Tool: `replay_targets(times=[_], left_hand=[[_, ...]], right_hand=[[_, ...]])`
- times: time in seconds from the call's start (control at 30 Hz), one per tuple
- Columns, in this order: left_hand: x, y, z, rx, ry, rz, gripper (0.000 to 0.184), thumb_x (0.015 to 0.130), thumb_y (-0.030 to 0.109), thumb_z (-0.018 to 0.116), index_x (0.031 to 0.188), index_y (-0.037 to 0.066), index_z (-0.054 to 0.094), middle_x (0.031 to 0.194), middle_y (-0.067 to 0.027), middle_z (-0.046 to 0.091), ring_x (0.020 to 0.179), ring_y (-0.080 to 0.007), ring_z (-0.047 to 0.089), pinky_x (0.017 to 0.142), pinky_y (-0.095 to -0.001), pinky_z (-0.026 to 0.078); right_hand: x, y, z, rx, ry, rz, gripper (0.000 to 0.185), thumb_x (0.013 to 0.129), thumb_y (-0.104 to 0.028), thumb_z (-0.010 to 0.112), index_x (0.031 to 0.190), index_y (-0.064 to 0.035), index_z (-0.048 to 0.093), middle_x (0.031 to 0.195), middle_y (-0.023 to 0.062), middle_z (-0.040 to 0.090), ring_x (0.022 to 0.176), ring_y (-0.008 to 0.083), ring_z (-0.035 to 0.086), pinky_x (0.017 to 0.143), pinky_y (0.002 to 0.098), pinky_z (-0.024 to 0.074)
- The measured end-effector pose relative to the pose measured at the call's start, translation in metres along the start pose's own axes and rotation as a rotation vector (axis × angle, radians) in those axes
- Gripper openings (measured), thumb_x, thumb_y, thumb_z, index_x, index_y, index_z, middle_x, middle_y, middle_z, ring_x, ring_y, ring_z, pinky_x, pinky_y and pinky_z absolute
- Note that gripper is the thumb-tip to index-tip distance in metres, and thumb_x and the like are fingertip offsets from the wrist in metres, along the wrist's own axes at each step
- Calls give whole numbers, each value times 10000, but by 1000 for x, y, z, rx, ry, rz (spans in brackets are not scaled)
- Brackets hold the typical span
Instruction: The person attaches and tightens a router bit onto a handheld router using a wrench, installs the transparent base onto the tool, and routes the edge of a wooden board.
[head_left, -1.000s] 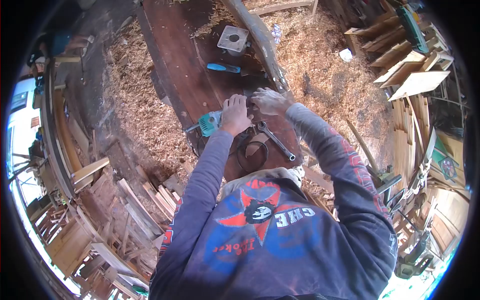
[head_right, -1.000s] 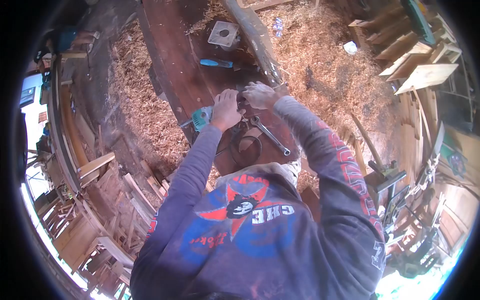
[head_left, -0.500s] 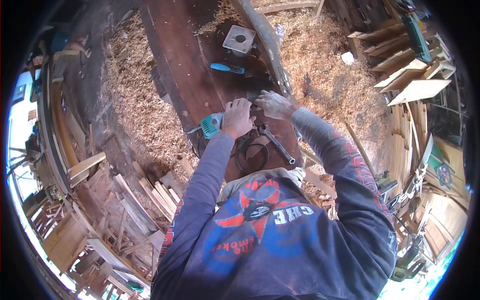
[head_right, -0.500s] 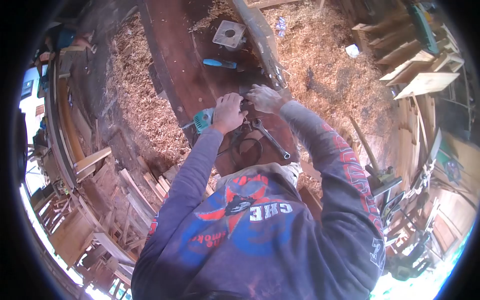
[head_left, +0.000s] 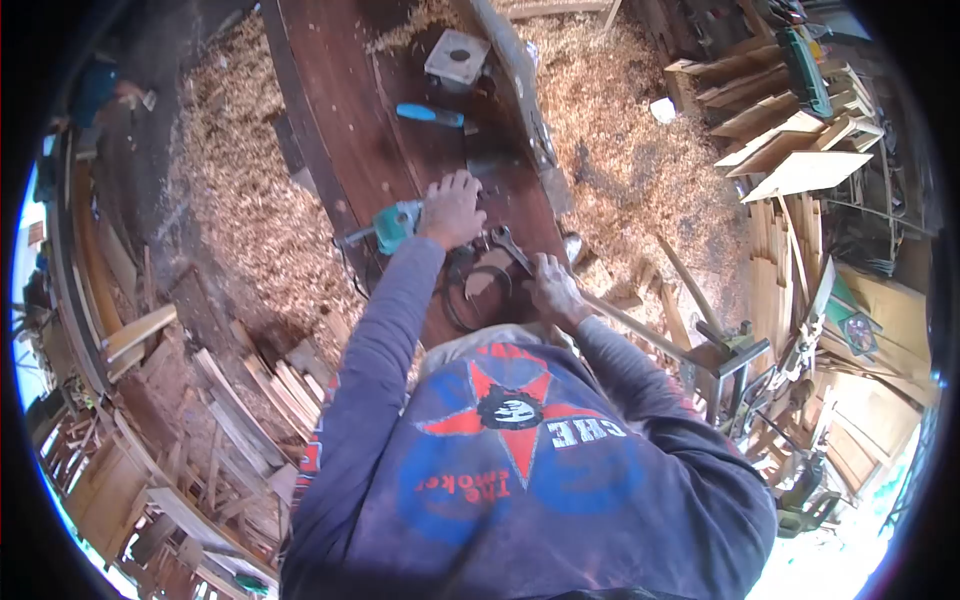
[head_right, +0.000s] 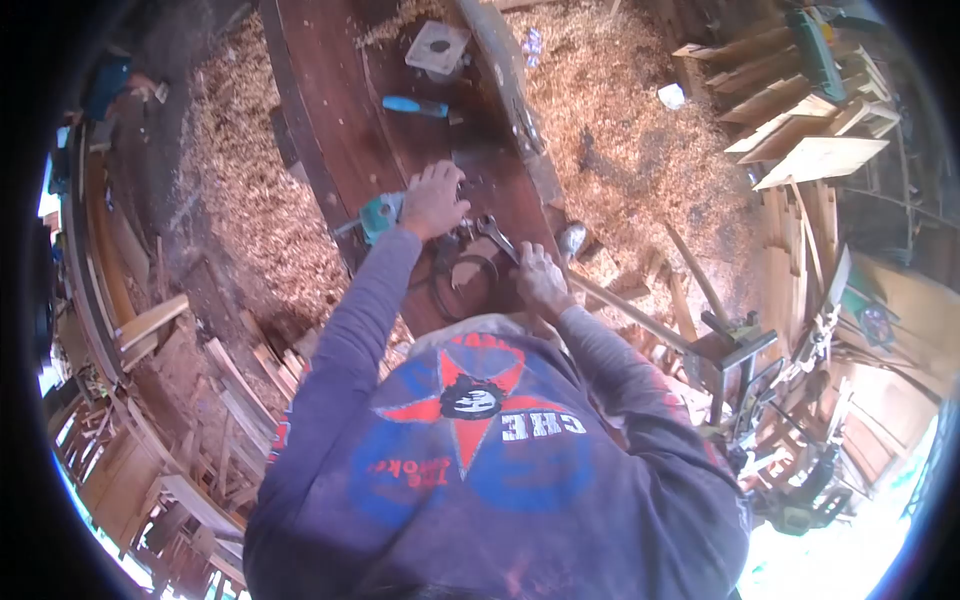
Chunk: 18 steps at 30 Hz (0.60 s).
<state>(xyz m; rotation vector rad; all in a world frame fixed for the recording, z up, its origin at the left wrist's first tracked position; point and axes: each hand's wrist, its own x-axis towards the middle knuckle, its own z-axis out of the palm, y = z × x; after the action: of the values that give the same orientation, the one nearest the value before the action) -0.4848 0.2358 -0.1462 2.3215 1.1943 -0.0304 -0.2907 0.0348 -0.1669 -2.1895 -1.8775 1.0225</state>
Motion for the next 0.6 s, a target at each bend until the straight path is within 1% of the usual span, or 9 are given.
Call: replay_targets(times=[0.03, 0.13, 0.3, 0.37, 0.4, 0.43, 0.5, 0.57, 0.6], left_hand=[[0, -1, 1, -22, -15, -15, 564, 791, 300, 759, 1283, 86, 585, 1274, -102, 561, 1250, -316, 530, 1017, -473, 434], [-1, -2, 7, 9, -14, 0, 581, 787, 294, 754, 1298, 82, 577, 1313, -108, 538, 1263, -320, 522, 1029, -475, 433], [2, -2, 8, -22, 35, -85, 663, 783, 299, 773, 1349, 46, 537, 1431, -138, 469, 1355, -326, 470, 1072, -481, 417], [2, -1, 2, -14, -8, -98, 681, 782, 303, 780, 1356, 37, 527, 1441, -140, 462, 1364, -326, 465, 1075, -480, 416], [3, 2, 0, -7, -47, -108, 700, 781, 307, 787, 1364, 28, 518, 1451, -142, 454, 1373, -325, 459, 1079, -479, 414], [4, 3, 1, -7, -43, -100, 700, 781, 307, 787, 1364, 28, 518, 1451, -142, 454, 1373, -325, 459, 1079, -479, 414], [3, 1, -1, -33, -34, -104, 694, 784, 311, 792, 1360, 36, 521, 1454, -135, 456, 1376, -324, 456, 1085, -475, 410], [0, 3, 0, -24, -27, -103, 686, 787, 308, 790, 1358, 37, 522, 1457, -133, 454, 1378, -324, 452, 1085, -475, 409], [1, 2, -1, -20, -23, -108, 678, 791, 304, 788, 1356, 39, 524, 1460, -132, 453, 1380, -323, 449, 1086, -475, 408]], right_hand=[[-11, -4, 8, 117, 24, 71, 372, 931, -209, 675, 1207, 4, 545, 1114, 238, 596, 1019, 470, 601, 860, 533, 502], [-17, -8, 19, 174, 35, 40, 307, 928, -142, 651, 1177, 15, 561, 1021, 246, 620, 967, 462, 616, 863, 513, 502], [-21, -36, -20, 410, 40, 4, 365, 918, -20, 593, 1279, 5, 545, 1084, 267, 645, 1001, 434, 652, 873, 470, 522], [-12, -66, -40, 484, 413, -315, 442, 918, -5, 588, 1355, -12, 524, 1086, 277, 655, 984, 429, 667, 844, 480, 517], [-2, -68, -36, 435, 486, -343, 488, 928, -2, 588, 1407, -20, 496, 1133, 287, 666, 1029, 438, 674, 857, 487, 523], [9, -60, -30, 430, 493, -343, 488, 928, -2, 588, 1407, -20, 496, 1133, 287, 666, 1029, 438, 674, 857, 487, 523], [34, -52, -23, 226, 153, -135, 483, 938, -7, 579, 1413, -14, 489, 1119, 292, 669, 1041, 453, 670, 848, 493, 529], [38, -51, -19, 262, 144, -119, 481, 941, -13, 566, 1415, -2, 484, 1094, 296, 662, 1030, 465, 664, 826, 516, 519], [34, -60, -27, 298, 278, -192, 475, 937, -13, 561, 1406, 4, 490, 1061, 296, 656, 999, 467, 664, 808, 531, 506]])
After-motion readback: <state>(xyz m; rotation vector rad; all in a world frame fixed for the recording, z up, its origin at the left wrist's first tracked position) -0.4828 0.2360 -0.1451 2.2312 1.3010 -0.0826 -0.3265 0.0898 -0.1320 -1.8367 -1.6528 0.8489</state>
